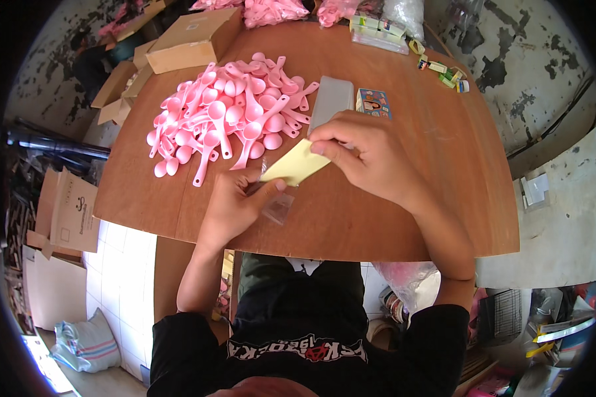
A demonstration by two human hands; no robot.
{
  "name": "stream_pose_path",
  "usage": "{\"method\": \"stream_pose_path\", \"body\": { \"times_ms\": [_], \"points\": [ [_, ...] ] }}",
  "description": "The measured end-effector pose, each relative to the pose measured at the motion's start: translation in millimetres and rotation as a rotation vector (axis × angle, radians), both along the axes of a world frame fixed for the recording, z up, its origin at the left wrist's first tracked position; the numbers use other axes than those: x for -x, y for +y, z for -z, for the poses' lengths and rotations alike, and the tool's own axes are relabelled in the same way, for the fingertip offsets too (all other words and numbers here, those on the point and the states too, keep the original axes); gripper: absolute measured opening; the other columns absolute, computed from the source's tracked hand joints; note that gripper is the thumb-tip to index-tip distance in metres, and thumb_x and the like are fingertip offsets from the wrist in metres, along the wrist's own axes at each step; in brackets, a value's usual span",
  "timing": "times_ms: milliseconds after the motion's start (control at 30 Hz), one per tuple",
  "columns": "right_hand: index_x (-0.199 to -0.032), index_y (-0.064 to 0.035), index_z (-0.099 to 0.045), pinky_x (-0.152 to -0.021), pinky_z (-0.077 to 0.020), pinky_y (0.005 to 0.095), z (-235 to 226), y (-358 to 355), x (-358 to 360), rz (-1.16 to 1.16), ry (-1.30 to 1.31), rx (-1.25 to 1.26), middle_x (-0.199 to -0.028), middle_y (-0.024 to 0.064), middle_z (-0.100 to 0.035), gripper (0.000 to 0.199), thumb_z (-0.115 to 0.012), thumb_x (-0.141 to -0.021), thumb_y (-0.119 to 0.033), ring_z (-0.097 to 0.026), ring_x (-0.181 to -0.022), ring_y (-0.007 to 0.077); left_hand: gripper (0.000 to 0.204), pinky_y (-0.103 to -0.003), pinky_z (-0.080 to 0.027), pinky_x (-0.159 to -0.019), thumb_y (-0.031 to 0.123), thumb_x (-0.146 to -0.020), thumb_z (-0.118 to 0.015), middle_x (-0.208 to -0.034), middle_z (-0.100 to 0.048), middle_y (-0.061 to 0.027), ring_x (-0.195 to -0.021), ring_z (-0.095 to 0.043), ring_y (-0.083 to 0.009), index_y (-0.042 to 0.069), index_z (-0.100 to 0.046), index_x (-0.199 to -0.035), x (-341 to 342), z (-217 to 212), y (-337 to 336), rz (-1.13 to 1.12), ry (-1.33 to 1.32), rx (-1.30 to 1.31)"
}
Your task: The person repeatedly picks pink plastic spoons from a pile on a table, places each spoon into a small clear plastic bag, and seals the bag. The person also handles small yellow paper slips and stacks the completed packages on the table.
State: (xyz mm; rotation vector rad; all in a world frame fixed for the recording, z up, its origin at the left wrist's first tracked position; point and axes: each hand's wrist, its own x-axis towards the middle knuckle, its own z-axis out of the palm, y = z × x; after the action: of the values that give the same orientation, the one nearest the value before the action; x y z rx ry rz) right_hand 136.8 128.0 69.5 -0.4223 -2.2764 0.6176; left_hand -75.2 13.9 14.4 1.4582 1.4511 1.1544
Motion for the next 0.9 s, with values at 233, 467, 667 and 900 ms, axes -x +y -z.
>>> {"method": "stream_pose_path", "body": {
  "times_ms": [233,467,667,900],
  "points": [
    [-0.093,0.0007,-0.070,-0.065,-0.0559,0.0268,2,-5,3,0.127,0.110,-0.161,-0.084,0.0095,-0.068,0.011,-0.074,-0.084,-0.001,-0.068,-0.074,0.0156,0.020,-0.025,-0.054,-0.068,0.007,-0.091,-0.070,-0.084,-0.072,-0.0068,-0.077,-0.064,-0.0060,-0.006,-0.069,-0.106,-10,-4,-5,0.055,-0.212,-0.024],
    [-0.091,0.0006,-0.069,-0.062,-0.0547,0.0270,8,-11,6,0.075,0.174,-0.008,-0.083,0.0094,-0.067,0.009,-0.074,-0.083,0.000,-0.066,-0.071,0.0151,0.032,-0.028,-0.057,-0.081,-0.001,-0.088,-0.070,-0.099,-0.072,-0.0121,-0.089,-0.069,-0.0119,-0.006,-0.062,-0.119,-10,0,-6,0.039,-0.207,-0.030],
    [-0.090,-0.0008,-0.069,-0.059,-0.0514,0.0281,5,-4,3,0.095,0.222,-0.209,-0.082,0.0078,-0.066,0.011,-0.075,-0.081,0.000,-0.065,-0.069,0.0157,0.049,-0.027,-0.056,-0.081,-0.005,-0.086,-0.070,-0.102,-0.072,-0.0142,-0.093,-0.068,-0.0131,-0.009,-0.052,-0.131,-8,5,-4,0.065,-0.238,-0.003],
    [-0.094,-0.0023,-0.069,-0.065,-0.0512,0.0277,9,-11,6,0.013,0.084,-0.001,-0.087,0.0077,-0.069,0.012,-0.074,-0.083,-0.001,-0.066,-0.073,0.0157,0.058,-0.026,-0.056,-0.075,0.000,-0.088,-0.069,-0.111,-0.071,-0.0159,-0.093,-0.070,-0.0139,-0.004,-0.046,-0.141,-12,19,0,0.041,-0.208,-0.159]
  ]
}}
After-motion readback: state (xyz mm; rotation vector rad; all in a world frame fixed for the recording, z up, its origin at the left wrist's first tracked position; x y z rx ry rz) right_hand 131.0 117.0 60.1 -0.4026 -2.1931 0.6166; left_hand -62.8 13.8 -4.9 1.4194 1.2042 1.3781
